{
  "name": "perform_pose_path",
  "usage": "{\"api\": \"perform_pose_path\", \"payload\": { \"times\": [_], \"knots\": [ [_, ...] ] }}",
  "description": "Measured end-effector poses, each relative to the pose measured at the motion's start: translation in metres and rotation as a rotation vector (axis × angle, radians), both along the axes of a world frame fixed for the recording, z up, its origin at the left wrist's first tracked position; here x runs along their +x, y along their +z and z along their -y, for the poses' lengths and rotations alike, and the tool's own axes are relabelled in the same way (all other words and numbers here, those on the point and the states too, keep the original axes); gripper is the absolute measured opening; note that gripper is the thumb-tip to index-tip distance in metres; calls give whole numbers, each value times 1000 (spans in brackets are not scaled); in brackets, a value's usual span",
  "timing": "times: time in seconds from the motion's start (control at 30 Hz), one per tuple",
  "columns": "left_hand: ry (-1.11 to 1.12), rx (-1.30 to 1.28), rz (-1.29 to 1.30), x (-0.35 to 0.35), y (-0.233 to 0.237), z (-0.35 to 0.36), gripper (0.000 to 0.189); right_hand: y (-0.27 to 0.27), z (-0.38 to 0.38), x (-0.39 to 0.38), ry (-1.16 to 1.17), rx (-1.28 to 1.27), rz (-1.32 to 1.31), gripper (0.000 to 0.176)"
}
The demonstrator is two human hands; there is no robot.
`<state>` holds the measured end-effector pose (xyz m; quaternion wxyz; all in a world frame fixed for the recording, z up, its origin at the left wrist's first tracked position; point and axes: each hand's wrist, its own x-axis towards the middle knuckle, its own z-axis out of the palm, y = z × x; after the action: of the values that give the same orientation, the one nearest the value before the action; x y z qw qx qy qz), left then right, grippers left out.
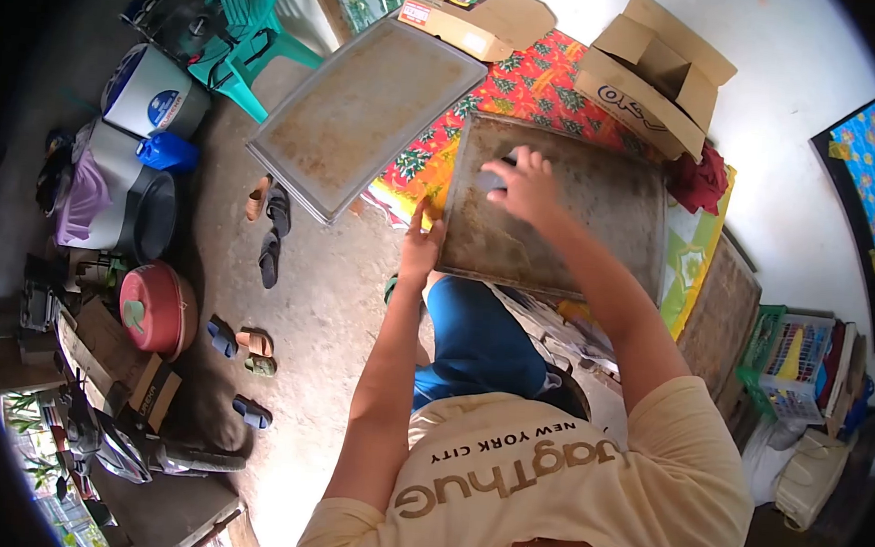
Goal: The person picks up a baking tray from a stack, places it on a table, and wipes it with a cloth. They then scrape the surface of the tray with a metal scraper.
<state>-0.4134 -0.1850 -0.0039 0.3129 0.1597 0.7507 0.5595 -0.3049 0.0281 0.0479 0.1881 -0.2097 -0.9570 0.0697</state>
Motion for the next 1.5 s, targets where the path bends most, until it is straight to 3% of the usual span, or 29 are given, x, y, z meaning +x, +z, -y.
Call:
{"api": "perform_pose_path", "payload": {
  "times": [0.13, 0.3, 0.43, 0.53, 0.67, 0.87, 0.97, 1.07, 1.17, 1.27, 1.3, 1.4, 1.5],
  "knots": [
    [-14, -47, 156, 4, 16, 30, 55, -6, 31, 21, 192, 82, -87, 49],
    [-93, -43, 159, 22, 10, 45, 44, 2, -3, 16, -152, 76, -93, 48],
    [-33, 69, 174, 27, 1, 43, 47, 7, 34, 10, 216, 63, -14, 49],
    [-7, 107, 235, 26, 1, 40, 46, 4, 31, 6, 232, 98, -30, 50],
    [24, 92, 251, 25, 8, 34, 45, 3, -4, -5, -42, 30, 34, 50],
    [-7, 51, 239, 23, 12, 31, 43, 12, 38, 16, 455, 50, 96, 50],
    [-20, 64, 213, 22, 7, 33, 43, 13, 34, 29, 402, 93, 19, 50],
    [-40, 96, 188, 20, -2, 34, 43, 21, 12, 52, 122, 58, -62, 51],
    [-46, 90, 196, 24, 5, 37, 43, 23, -7, 86, -179, 85, 76, 50],
    [-29, 93, 230, 23, 0, 34, 42, 6, 4, 100, -291, -77, 67, 48],
    [-19, 99, 241, 24, 1, 34, 42, 10, 19, 96, -248, -136, 93, 48],
    [-28, 93, 236, 24, 2, 35, 42, 2, 56, 81, -28, 2, -11, 48],
    [-52, 94, 239, 22, 2, 39, 41, 6, 36, 79, -109, 16, -2, 48]
  ]
}}
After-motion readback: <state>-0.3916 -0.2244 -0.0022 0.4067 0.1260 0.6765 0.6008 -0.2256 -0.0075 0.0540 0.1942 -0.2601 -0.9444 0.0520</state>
